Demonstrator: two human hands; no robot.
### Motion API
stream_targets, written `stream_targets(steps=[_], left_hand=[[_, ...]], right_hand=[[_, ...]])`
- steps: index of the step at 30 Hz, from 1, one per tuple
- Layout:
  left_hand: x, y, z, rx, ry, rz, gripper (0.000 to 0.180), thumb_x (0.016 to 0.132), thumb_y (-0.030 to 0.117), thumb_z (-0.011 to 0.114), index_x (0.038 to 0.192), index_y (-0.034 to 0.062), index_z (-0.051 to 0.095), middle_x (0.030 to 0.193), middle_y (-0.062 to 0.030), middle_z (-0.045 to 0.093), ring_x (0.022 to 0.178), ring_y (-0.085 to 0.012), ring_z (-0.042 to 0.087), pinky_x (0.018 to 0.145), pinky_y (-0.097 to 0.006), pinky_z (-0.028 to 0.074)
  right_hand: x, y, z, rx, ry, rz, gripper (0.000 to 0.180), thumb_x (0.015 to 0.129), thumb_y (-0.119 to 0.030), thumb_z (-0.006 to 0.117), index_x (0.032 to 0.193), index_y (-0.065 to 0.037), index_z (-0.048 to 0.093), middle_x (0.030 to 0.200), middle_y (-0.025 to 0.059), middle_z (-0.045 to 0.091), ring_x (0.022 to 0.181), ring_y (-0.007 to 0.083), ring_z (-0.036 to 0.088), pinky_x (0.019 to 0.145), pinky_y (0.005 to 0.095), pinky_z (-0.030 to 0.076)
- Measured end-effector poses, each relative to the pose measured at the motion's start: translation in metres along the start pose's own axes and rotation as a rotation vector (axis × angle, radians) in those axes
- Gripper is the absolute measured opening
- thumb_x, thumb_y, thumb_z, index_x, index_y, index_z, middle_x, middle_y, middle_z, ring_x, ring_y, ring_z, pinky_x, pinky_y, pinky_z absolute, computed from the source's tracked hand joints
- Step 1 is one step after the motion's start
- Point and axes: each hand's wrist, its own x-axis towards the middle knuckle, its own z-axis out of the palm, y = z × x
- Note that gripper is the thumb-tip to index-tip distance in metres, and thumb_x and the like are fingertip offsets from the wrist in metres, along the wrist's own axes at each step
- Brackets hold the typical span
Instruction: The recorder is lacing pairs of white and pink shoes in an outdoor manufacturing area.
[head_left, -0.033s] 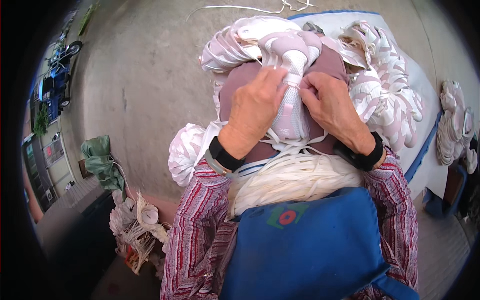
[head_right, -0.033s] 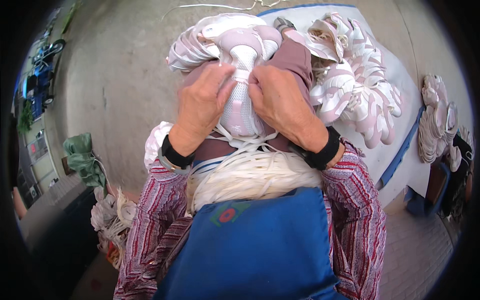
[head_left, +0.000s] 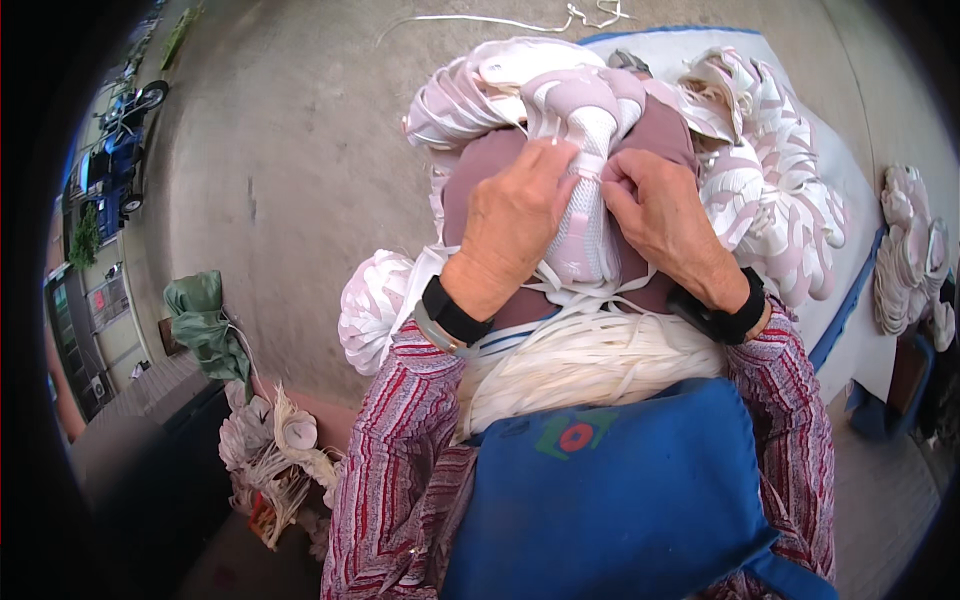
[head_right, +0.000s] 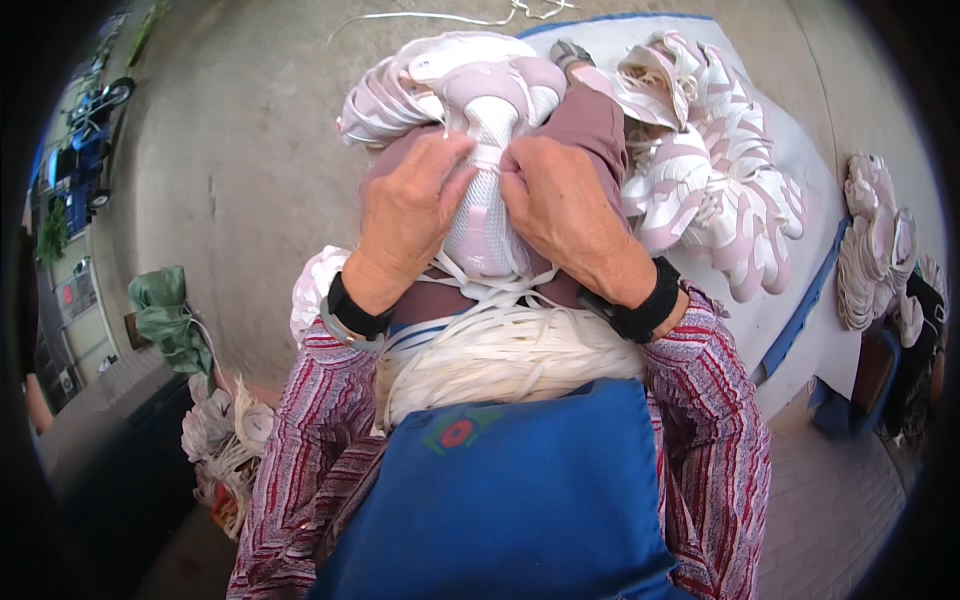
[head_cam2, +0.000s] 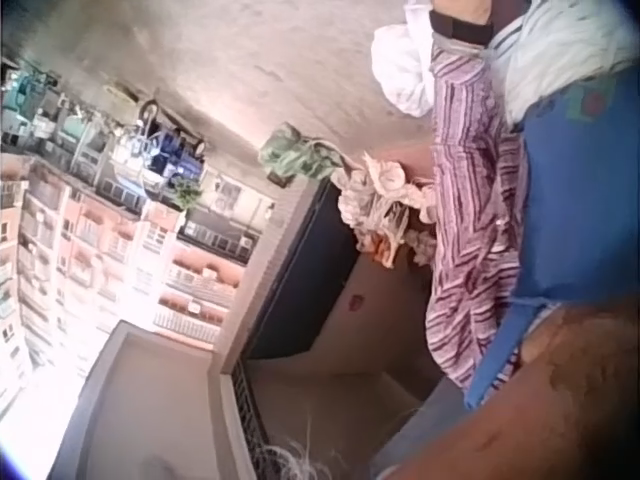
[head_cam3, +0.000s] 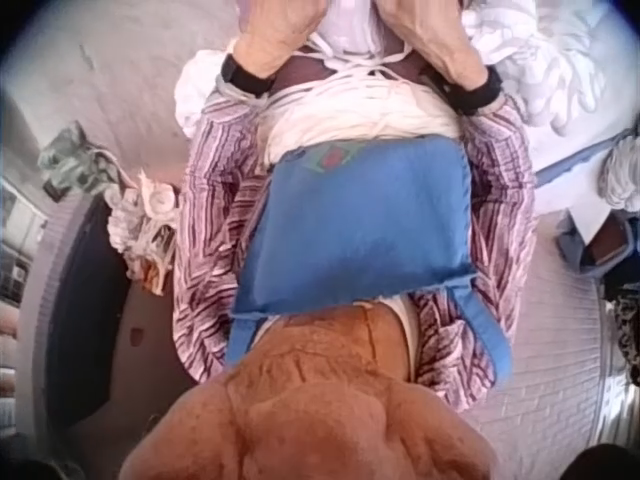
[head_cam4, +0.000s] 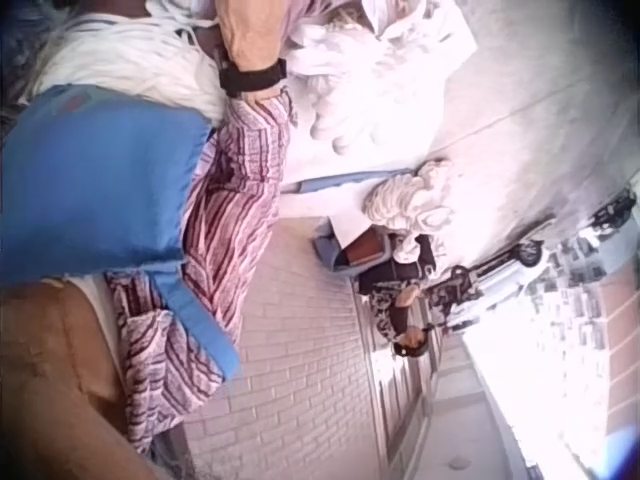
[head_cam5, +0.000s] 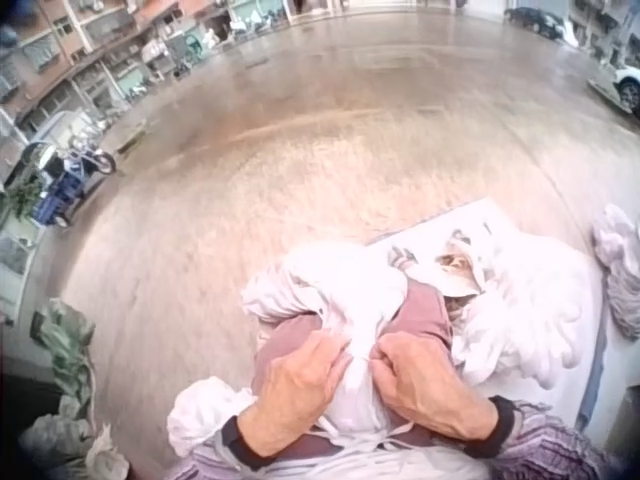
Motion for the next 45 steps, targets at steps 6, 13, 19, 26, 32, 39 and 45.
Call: stream_targets(steps=[6,13,19,26,32,39,45], left_hand=[[-0.002,-0.001,0.006,0.022,-0.034,-0.016,0.025,0.08,0.009,0.067,0.104,0.0083,0.059,0.101,-0.0094,0.063,0.084,-0.03,0.064,0.064,-0.035,0.052],[0.008,-0.006,-0.004,0.099,0.007,0.1,0.02,0.081,0.008,0.064,0.101,0.0074,0.058,0.096,-0.0081,0.063,0.077,-0.028,0.064,0.06,-0.034,0.052],[-0.02,-0.022,0.018,0.21,-0.081,0.15,0.029,0.081,0.006,0.052,0.109,0.0028,0.057,0.085,-0.0107,0.06,0.069,-0.0239,0.064,0.058,-0.034,0.052],[-0.018,0.0,0.009,0.076,0.021,0.16,0.027,0.084,0.007,0.05,0.111,0.0037,0.052,0.096,-0.012,0.062,0.071,-0.0284,0.066,0.052,-0.036,0.052],[-0.008,0.001,0.001,0.015,0.124,0.208,0.021,0.087,0.011,0.049,0.107,0.0065,0.052,0.085,-0.0119,0.06,0.07,-0.0318,0.065,0.051,-0.04,0.051],[-0.004,-0.005,0.001,0.018,0.083,0.239,0.015,0.087,0.01,0.051,0.101,0.0064,0.051,0.079,-0.0116,0.058,0.067,-0.0315,0.064,0.05,-0.04,0.05],[-0.007,-0.006,0.009,0.032,0.057,0.205,0.016,0.086,0.009,0.05,0.102,0.0044,0.05,0.085,-0.013,0.057,0.071,-0.0328,0.064,0.052,-0.04,0.05]], right_hand=[[0.001,0.002,-0.003,-0.001,-0.036,0.031,0.012,0.08,-0.006,0.054,0.076,0.004,0.059,0.072,0.0262,0.059,0.072,0.0432,0.059,0.066,0.0465,0.046],[0.01,0.001,-0.002,-0.04,0.047,-0.075,0.012,0.08,-0.007,0.057,0.075,0.003,0.056,0.069,0.0199,0.056,0.062,0.0337,0.055,0.059,0.0394,0.043],[0.002,0.014,0.011,-0.14,-0.001,-0.126,0.015,0.077,-0.009,0.057,0.07,0.003,0.053,0.07,0.0255,0.054,0.064,0.0409,0.054,0.058,0.046,0.04],[-0.011,0.017,0.003,-0.36,-0.076,-0.088,0.028,0.09,-0.03,0.056,0.089,-0.004,0.066,0.072,0.0127,0.068,0.061,0.0296,0.063,0.057,0.0425,0.047],[0.004,0.024,0.013,-0.143,0.088,-0.209,0.011,0.08,-0.007,0.058,0.073,0.001,0.058,0.066,0.0172,0.056,0.058,0.0302,0.057,0.056,0.0394,0.044],[0.002,0.017,0.014,-0.191,0.116,-0.249,0.008,0.08,-0.007,0.058,0.076,0.0,0.057,0.072,0.0206,0.056,0.066,0.0363,0.056,0.062,0.043,0.043],[-0.001,0.012,0.018,-0.194,0.122,-0.223,0.012,0.082,-0.011,0.058,0.078,0.0,0.057,0.075,0.0209,0.057,0.07,0.0377,0.056,0.064,0.0453,0.044]])
